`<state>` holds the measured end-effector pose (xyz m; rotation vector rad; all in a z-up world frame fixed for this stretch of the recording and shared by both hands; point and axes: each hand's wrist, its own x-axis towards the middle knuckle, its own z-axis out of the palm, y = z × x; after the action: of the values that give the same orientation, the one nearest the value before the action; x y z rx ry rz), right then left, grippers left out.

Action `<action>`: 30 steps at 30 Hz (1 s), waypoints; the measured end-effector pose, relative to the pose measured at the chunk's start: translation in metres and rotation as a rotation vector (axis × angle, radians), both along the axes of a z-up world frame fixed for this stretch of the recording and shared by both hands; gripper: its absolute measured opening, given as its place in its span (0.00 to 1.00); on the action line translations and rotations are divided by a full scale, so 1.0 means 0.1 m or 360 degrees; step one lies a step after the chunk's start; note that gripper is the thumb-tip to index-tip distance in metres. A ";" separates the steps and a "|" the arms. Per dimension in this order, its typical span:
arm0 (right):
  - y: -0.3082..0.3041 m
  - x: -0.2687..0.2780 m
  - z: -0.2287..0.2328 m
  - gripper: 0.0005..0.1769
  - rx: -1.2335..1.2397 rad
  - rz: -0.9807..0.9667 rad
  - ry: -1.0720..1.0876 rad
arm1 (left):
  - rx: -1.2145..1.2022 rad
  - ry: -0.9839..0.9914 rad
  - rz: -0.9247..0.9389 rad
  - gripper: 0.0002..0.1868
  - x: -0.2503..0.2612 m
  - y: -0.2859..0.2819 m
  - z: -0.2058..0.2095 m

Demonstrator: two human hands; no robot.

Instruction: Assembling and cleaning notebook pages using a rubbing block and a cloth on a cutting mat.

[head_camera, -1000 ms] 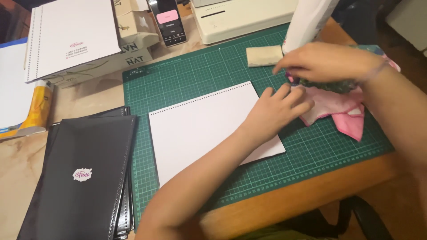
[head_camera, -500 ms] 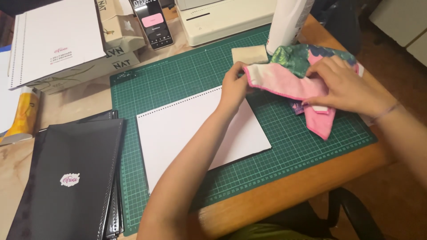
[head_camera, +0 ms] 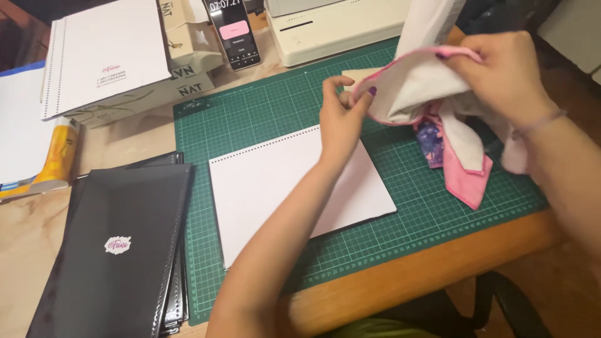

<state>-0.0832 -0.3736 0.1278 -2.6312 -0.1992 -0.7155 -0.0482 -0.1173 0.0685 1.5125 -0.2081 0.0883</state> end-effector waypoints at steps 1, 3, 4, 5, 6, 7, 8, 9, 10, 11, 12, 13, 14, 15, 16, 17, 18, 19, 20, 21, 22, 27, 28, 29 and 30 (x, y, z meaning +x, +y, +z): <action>0.11 0.03 0.08 0.22 0.0002 0.0002 0.0001 | 0.0002 0.0001 0.0002 0.18 -0.11 -0.01 0.06; 0.34 0.09 0.25 0.32 0.0292 -0.0125 0.0340 | -0.0186 -0.0450 0.0023 0.14 -0.32 -0.02 0.20; 0.43 0.12 0.28 0.32 0.0294 -0.0122 0.0337 | -0.0184 -0.0454 0.0025 0.14 -0.35 -0.02 0.20; 0.52 0.14 0.31 0.27 0.0489 -0.0220 0.0499 | -0.0053 -0.0590 -0.0068 0.10 -0.39 -0.03 0.20; 0.60 0.15 0.34 0.22 0.0685 -0.0318 0.0663 | 0.0079 -0.0725 -0.0161 0.06 -0.43 -0.03 0.20; 0.60 0.18 0.30 0.22 0.0686 -0.0320 0.0667 | 0.0079 -0.0720 -0.0162 0.06 -0.35 -0.07 0.14; 0.60 0.21 0.27 0.19 0.0922 -0.0154 0.0768 | 0.0249 -0.0740 -0.0274 0.18 -0.27 -0.11 0.08; 0.59 0.24 0.25 0.15 0.1155 0.0015 0.0862 | 0.0416 -0.0762 -0.0385 0.31 -0.18 -0.16 0.03; 0.54 0.26 0.19 0.15 0.1153 0.0013 0.0861 | 0.0413 -0.0762 -0.0387 0.31 -0.10 -0.22 -0.07; 0.48 0.29 0.13 0.14 0.1183 0.0151 0.0897 | 0.0434 -0.0760 -0.0502 0.36 -0.01 -0.27 -0.17; 0.42 0.33 0.08 0.15 0.1212 0.0290 0.0933 | 0.0455 -0.0758 -0.0617 0.41 0.08 -0.33 -0.27; 0.42 0.32 0.03 0.15 0.1213 0.0285 0.0937 | 0.0453 -0.0753 -0.0620 0.41 0.10 -0.38 -0.29; 0.41 0.32 -0.02 0.11 0.1346 0.0421 0.0841 | 0.0442 -0.0647 -0.0562 0.29 0.11 -0.43 -0.31; 0.40 0.31 -0.08 0.08 0.1480 0.0555 0.0748 | 0.0431 -0.0535 -0.0506 0.20 0.11 -0.49 -0.34; 0.56 0.14 0.05 0.08 0.1483 0.0547 0.0757 | 0.0428 -0.0524 -0.0510 0.20 0.12 -0.51 -0.32; 0.72 -0.01 0.20 0.08 0.1264 0.0438 0.0673 | 0.0342 -0.0448 -0.0417 0.14 0.16 -0.52 -0.29; 0.89 -0.15 0.36 0.11 0.1046 0.0329 0.0588 | 0.0257 -0.0372 -0.0324 0.12 0.19 -0.54 -0.24; 0.75 -0.06 0.21 0.11 0.1045 0.0330 0.0581 | 0.0257 -0.0379 -0.0324 0.12 0.30 -0.59 -0.33; 0.60 0.04 0.05 0.16 0.0467 0.0428 0.0040 | 0.0073 -0.0300 -0.0357 0.11 0.42 -0.64 -0.42; 0.45 0.10 -0.11 0.30 -0.0128 0.0517 -0.0469 | -0.0113 -0.0209 -0.0394 0.10 0.50 -0.70 -0.53; 0.51 0.08 -0.11 0.30 -0.0130 0.0513 -0.0465 | -0.0116 -0.0206 -0.0398 0.10 0.50 -0.75 -0.59; 0.83 0.03 -0.27 0.23 0.1114 0.0671 -0.0022 | 0.0104 -0.0386 -0.0756 0.13 0.49 -0.70 -0.67; 0.75 0.04 -0.37 0.23 0.1117 0.0669 -0.0017 | 0.0104 -0.0380 -0.0756 0.13 0.42 -0.49 -0.62; 0.66 0.09 -0.45 0.22 0.0862 0.0385 -0.0168 | 0.0228 -0.0494 -0.0755 0.16 0.39 -0.28 -0.54; 0.58 0.15 -0.53 0.21 0.0602 0.0103 -0.0318 | 0.0353 -0.0607 -0.0751 0.22 0.36 -0.07 -0.46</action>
<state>-0.0677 -0.3156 0.0752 -2.1875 -0.1837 -0.8972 -0.0122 -0.1243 0.0224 1.6185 -0.8986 -0.0263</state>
